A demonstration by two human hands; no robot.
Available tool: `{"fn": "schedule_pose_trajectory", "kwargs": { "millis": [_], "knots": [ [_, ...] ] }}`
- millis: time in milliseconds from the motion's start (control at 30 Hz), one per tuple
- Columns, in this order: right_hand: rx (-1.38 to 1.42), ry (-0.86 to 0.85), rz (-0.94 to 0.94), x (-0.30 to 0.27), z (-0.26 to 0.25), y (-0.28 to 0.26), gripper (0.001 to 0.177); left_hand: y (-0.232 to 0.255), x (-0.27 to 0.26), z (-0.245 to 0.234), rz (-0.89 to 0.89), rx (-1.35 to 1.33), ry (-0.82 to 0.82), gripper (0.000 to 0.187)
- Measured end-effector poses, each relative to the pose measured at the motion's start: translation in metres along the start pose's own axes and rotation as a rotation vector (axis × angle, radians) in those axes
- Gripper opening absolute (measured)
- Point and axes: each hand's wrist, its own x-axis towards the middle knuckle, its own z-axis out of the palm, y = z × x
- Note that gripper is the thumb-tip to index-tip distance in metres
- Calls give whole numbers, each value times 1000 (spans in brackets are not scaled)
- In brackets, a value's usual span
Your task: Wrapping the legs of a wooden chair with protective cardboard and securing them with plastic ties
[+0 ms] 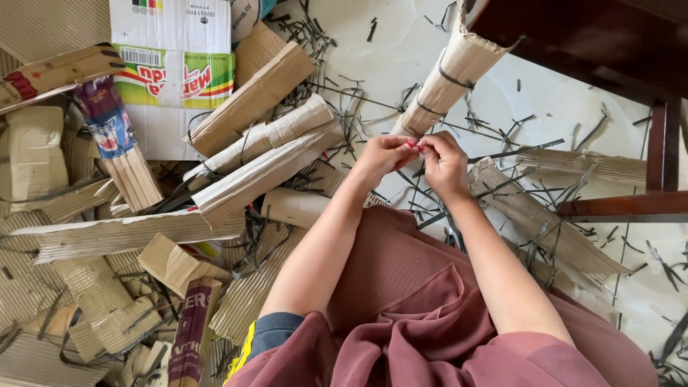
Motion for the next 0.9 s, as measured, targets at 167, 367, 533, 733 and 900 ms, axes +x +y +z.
{"fn": "schedule_pose_trajectory", "kwargs": {
  "millis": [167, 367, 533, 733, 900],
  "knots": [
    [88, -38, 281, -2, 0, -1, 8, 23, -21, 5, -3, -31, -16, 26],
    [83, -59, 473, -7, 3, 8, 10, 39, -31, 7, 79, 70, 58, 23],
    [-12, -32, 460, -10, 1, 8, 9, 50, -39, 11, 110, 118, 84, 19],
    [-153, 11, 345, -5, -1, -6, 8, 51, -37, 13, 77, 105, 155, 14],
    [-281, 72, 185, -7, -10, 9, 9, 54, -50, 15, 29, -66, 147, 20]
  ]
}}
